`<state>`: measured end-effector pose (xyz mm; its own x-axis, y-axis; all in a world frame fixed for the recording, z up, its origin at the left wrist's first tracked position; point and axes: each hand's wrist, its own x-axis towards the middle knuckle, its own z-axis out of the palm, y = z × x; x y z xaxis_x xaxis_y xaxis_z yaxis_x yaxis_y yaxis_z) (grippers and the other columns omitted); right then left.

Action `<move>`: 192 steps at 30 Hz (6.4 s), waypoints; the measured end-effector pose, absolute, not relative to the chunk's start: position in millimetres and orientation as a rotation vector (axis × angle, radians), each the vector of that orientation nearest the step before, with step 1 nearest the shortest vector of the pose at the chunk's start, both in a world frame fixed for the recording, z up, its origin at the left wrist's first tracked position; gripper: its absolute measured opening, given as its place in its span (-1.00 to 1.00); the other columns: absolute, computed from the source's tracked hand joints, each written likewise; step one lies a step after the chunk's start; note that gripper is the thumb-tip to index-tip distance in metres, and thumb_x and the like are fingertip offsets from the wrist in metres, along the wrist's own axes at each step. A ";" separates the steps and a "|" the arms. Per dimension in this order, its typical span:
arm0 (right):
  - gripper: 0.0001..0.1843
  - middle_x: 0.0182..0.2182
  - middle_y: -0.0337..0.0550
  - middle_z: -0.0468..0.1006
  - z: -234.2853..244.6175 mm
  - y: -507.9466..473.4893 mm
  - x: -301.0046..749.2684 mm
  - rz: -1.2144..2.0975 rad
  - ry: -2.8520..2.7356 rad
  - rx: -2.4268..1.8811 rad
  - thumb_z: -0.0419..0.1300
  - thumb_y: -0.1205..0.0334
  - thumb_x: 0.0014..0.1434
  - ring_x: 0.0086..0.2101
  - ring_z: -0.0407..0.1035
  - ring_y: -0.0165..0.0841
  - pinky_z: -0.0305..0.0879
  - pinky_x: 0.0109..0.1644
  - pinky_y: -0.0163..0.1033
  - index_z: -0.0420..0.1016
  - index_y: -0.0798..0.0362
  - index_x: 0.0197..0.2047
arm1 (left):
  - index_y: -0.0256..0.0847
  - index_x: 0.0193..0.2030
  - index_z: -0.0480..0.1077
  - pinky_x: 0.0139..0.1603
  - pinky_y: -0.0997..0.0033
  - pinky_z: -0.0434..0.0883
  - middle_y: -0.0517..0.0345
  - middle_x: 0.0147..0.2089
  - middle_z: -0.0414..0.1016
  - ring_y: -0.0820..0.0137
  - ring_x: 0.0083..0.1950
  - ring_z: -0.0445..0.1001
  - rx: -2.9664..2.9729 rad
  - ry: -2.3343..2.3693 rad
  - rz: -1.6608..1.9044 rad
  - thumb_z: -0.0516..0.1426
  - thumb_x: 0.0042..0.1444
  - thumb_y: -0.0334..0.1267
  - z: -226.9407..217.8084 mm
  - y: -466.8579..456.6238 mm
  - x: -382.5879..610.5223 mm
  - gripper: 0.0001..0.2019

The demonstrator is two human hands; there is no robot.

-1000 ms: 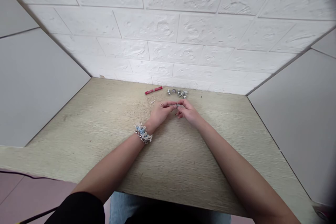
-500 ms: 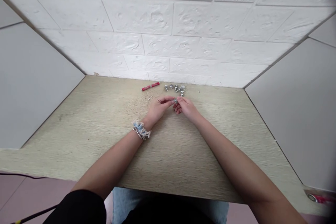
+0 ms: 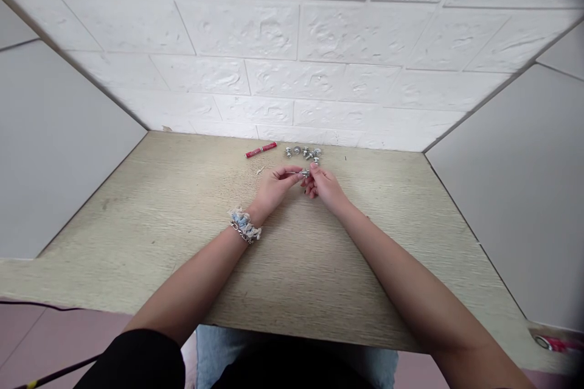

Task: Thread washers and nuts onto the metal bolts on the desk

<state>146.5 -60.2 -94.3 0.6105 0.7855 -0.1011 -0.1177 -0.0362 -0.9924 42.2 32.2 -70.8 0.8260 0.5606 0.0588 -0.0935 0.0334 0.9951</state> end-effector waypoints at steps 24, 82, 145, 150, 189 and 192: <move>-0.68 -0.66 -0.27 0.33 -91.5 -59.0 152.0 0.969 -0.506 -1.385 0.09 0.03 0.08 -0.69 0.21 -0.54 0.12 -0.66 -0.42 0.23 0.09 -0.53 | -0.28 -0.32 0.48 -0.14 0.37 0.34 0.14 -0.33 0.54 0.40 -0.26 0.46 1.499 0.401 0.564 0.23 -0.10 -0.26 -72.0 32.1 44.3 -0.82; -0.42 -0.65 -0.26 0.28 -96.9 -59.4 137.8 0.722 -0.591 -1.477 -0.03 -0.33 0.01 -0.70 0.17 -0.53 0.08 -0.72 -0.39 0.24 0.08 -0.54 | -0.28 -0.14 0.40 -0.16 0.37 0.40 0.10 -0.23 0.49 0.45 -0.29 0.45 1.418 0.449 0.582 0.23 -0.11 -0.24 -76.8 29.5 45.5 -0.65; -0.48 -0.62 -0.28 0.27 -99.6 -62.0 137.9 0.592 -0.695 -1.472 0.00 -0.27 0.04 -0.62 0.17 -0.49 0.10 -0.59 -0.35 0.24 0.06 -0.53 | -0.27 -0.28 0.49 -0.11 0.41 0.34 0.16 -0.35 0.52 0.48 -0.29 0.44 1.052 0.246 0.411 0.28 -0.16 -0.32 -78.0 33.5 44.2 -0.77; -0.53 -0.64 -0.31 0.27 -101.2 -64.0 137.9 0.518 -0.775 -1.566 -0.06 -0.22 0.11 -0.59 0.20 -0.46 0.11 -0.50 -0.33 0.21 0.04 -0.47 | -0.25 -0.24 0.49 -0.08 0.38 0.32 0.17 -0.34 0.52 0.47 -0.27 0.43 1.100 0.300 0.435 0.28 -0.16 -0.29 -81.5 34.9 45.3 -0.73; -0.80 -0.40 -0.25 0.37 -94.2 -67.2 129.8 0.451 -0.832 -1.582 0.02 0.12 0.12 -0.55 0.22 -0.49 0.17 -0.43 -0.32 0.19 0.02 -0.21 | -0.29 -0.38 0.46 -0.35 0.48 0.25 0.19 -0.49 0.39 0.51 -0.44 0.30 1.456 0.365 0.470 0.16 0.00 -0.10 -71.6 35.9 42.2 -0.75; -0.56 -0.61 -0.26 0.31 -93.8 -65.7 132.6 0.504 -0.817 -1.579 -0.09 -0.14 0.15 -0.57 0.21 -0.45 0.15 -0.45 -0.32 0.27 0.06 -0.46 | -0.29 -0.34 0.48 -0.29 0.46 0.27 0.17 -0.46 0.42 0.49 -0.41 0.33 1.460 0.288 0.451 0.16 0.01 -0.17 -67.5 32.7 41.4 -0.79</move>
<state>132.6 -65.7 -93.8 0.6561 0.7437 0.1284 0.2186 -0.0245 -0.9755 41.4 32.7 -67.5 0.8835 0.4610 0.0830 -0.1191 0.0499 0.9916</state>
